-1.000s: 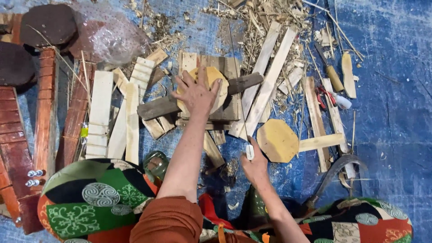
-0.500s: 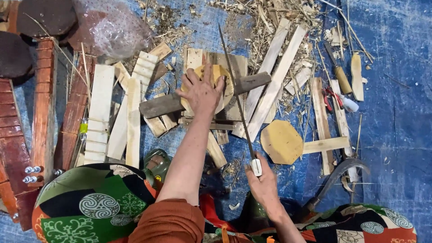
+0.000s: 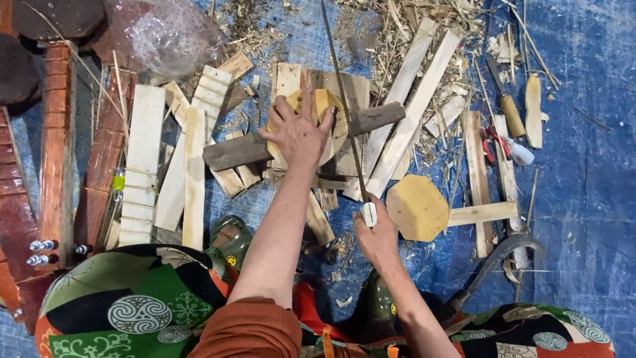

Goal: The person uses a hand saw to cut a circular wooden component that is held in a wooden jig on the floor.

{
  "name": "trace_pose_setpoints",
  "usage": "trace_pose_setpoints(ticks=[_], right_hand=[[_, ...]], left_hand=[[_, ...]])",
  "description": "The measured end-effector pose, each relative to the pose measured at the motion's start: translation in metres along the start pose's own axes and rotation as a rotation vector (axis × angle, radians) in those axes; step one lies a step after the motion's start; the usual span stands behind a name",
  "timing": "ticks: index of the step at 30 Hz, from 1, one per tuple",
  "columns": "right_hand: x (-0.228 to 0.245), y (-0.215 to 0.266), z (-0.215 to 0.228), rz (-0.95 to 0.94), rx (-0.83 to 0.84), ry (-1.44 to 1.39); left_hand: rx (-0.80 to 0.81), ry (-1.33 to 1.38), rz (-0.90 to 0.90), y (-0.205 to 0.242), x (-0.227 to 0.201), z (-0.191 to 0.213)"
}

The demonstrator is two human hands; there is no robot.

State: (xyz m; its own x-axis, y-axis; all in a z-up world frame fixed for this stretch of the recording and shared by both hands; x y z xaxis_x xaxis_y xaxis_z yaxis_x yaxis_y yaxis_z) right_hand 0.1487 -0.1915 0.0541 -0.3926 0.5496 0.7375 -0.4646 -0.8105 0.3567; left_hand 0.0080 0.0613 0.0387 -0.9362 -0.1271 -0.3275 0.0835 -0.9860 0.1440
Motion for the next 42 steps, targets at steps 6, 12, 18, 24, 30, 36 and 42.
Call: trace_pose_setpoints(ticks=[6, 12, 18, 24, 30, 36, 42], right_hand=[[-0.018, 0.053, 0.016, -0.082, 0.039, 0.090], [-0.005, 0.000, -0.005, -0.159, 0.101, 0.008], [-0.013, 0.033, 0.007, -0.200, 0.105, 0.134], [-0.021, 0.053, 0.008, -0.229, 0.104, 0.062], [-0.007, 0.013, 0.002, -0.160, 0.073, 0.072], [-0.054, 0.074, 0.014, -0.263, 0.095, 0.132], [-0.021, -0.014, -0.010, -0.125, 0.064, 0.060]], left_hand=[[-0.051, 0.007, -0.036, -0.001, -0.002, 0.005], [-0.183, 0.090, -0.036, -0.003, 0.003, -0.011], [-0.123, 0.092, 0.007, -0.007, 0.004, -0.014], [-0.212, 0.099, -0.025, -0.007, 0.000, -0.012], [-0.180, 0.113, -0.013, -0.004, 0.003, -0.009], [-0.160, 0.101, -0.008, -0.009, 0.004, -0.018], [-0.161, 0.078, -0.022, -0.006, 0.002, -0.008]])
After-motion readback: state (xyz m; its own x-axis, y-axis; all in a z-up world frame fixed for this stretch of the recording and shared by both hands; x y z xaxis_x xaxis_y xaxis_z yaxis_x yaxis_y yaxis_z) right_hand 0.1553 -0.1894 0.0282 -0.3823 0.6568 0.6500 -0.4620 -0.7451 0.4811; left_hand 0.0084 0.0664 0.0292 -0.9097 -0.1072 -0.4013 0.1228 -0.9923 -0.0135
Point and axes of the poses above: each hand's wrist, its own y-axis away from the middle knuckle, its own z-axis out of the back of the hand, x = y × z, the point moved 10 cm from there along -y, towards the middle knuckle, and after that the axes turned 5 degrees about z, right-handed, at the moved point
